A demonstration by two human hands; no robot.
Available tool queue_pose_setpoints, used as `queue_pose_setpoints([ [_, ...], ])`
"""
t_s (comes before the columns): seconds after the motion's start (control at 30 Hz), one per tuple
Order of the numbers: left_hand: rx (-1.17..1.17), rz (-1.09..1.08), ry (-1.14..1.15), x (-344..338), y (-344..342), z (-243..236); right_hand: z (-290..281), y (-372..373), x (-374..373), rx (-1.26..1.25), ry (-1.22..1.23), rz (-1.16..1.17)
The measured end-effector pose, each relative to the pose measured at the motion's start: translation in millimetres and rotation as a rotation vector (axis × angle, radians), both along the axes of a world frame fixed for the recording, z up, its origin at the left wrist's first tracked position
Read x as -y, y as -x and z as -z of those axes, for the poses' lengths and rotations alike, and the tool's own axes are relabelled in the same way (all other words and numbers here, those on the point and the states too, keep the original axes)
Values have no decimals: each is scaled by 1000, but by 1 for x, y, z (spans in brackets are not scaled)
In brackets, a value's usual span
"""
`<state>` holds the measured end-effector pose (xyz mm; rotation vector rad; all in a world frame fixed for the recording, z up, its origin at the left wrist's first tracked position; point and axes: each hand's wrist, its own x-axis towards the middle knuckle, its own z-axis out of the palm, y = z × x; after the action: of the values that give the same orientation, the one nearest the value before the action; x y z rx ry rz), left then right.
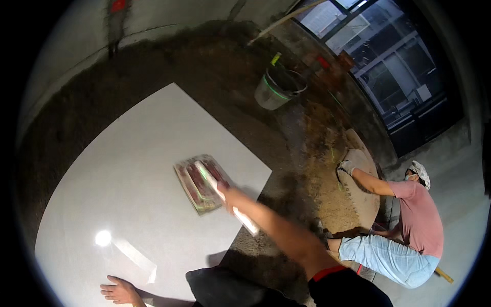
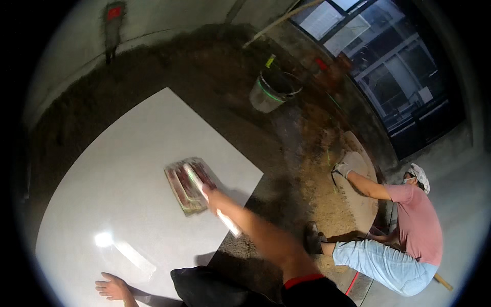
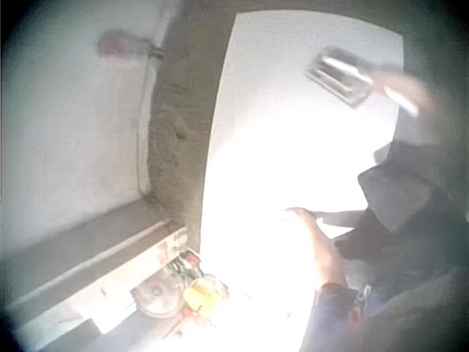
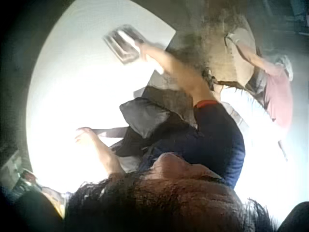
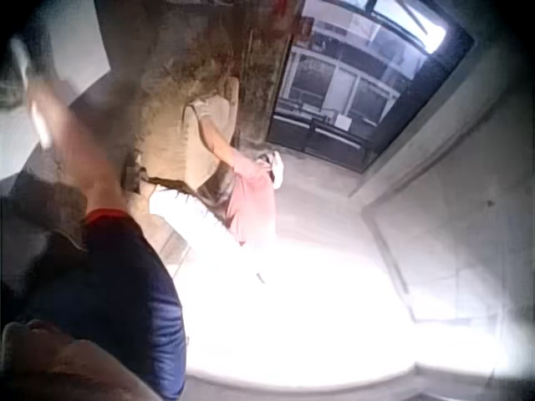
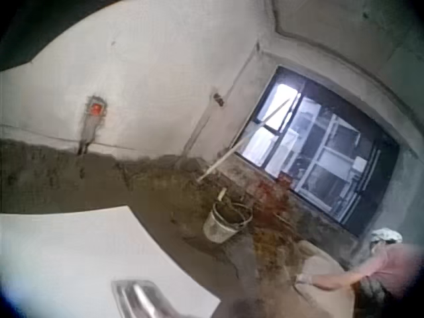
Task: The person positions a large floor tile on a prepared mortar bed, wipes the surface with a cloth, and uses a grout float to press the tile down and level it. They also use a measuring tape to verify the alignment of the tile edge.
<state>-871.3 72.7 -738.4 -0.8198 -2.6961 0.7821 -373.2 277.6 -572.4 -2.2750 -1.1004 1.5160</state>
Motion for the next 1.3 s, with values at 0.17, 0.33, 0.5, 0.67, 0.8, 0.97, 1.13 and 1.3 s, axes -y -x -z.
queue_pose_setpoints([
  [0.17,109,142,-245,-11,-8,-13,-142,-73,22,-128,-569,181],
  [0.33,107,275,-290,3,0,-4,-43,-59,84,740,-846,-74],
  [0.5,394,229,86,-21,-5,-42,63,-20,24,103,-122,105],
  [0.67,281,71,-201,-142,-131,-26,53,-4,8,13,-157,-19],
  [0.8,351,0,-381,-173,-175,-39,41,-9,44,177,-208,-6],
  [0.97,553,-45,-320,-170,-169,-75,-33,-11,14,195,142,3],
  [1.13,551,-5,-367,-169,-171,-72,-181,-47,-46,-9,-369,35],
  [1.3,490,76,-444,-164,-164,-60,-121,-35,-22,-173,-959,380],
])
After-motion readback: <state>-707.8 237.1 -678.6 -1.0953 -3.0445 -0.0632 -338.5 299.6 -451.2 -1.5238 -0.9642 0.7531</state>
